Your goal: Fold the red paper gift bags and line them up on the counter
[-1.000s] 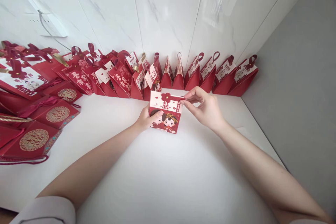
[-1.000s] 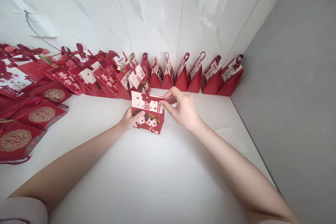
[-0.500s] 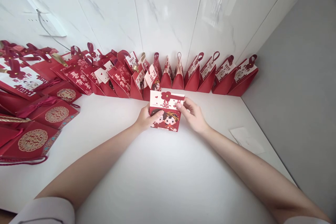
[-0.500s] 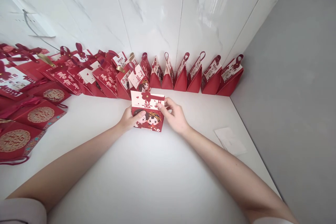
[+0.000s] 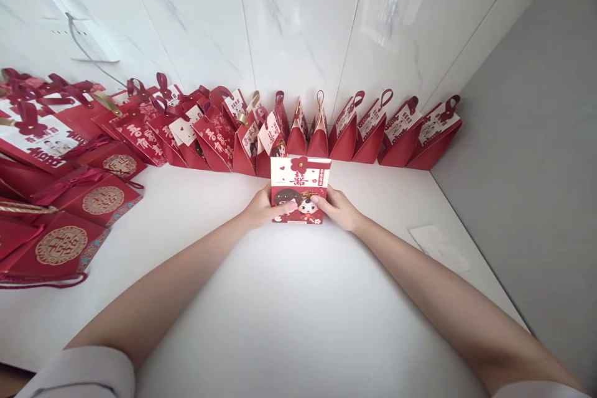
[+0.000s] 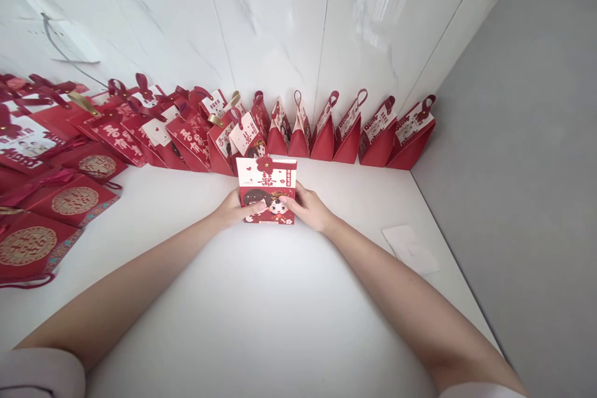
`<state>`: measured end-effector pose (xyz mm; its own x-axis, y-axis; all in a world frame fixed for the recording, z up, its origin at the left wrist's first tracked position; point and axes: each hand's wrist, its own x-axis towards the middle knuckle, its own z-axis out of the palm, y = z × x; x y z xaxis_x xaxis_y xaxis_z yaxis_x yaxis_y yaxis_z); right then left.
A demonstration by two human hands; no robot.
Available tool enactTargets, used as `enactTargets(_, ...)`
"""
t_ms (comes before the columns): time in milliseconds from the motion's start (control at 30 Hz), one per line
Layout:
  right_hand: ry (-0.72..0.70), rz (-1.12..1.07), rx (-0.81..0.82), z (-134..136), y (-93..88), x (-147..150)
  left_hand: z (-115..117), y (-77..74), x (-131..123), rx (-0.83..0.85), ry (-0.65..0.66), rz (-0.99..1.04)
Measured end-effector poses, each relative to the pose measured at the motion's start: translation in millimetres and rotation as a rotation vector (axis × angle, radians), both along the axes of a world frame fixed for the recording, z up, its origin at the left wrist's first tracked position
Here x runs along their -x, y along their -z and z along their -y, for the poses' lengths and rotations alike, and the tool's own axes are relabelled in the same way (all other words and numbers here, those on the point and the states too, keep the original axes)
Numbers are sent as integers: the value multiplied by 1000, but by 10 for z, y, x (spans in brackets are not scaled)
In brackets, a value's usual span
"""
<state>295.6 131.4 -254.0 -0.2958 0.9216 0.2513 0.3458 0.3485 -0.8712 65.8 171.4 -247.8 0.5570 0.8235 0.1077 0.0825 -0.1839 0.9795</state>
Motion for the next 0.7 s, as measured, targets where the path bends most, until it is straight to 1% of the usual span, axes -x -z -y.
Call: enactTargets(700,9,-2,9,2,15,3,-16,35,3,-1,-5,5)
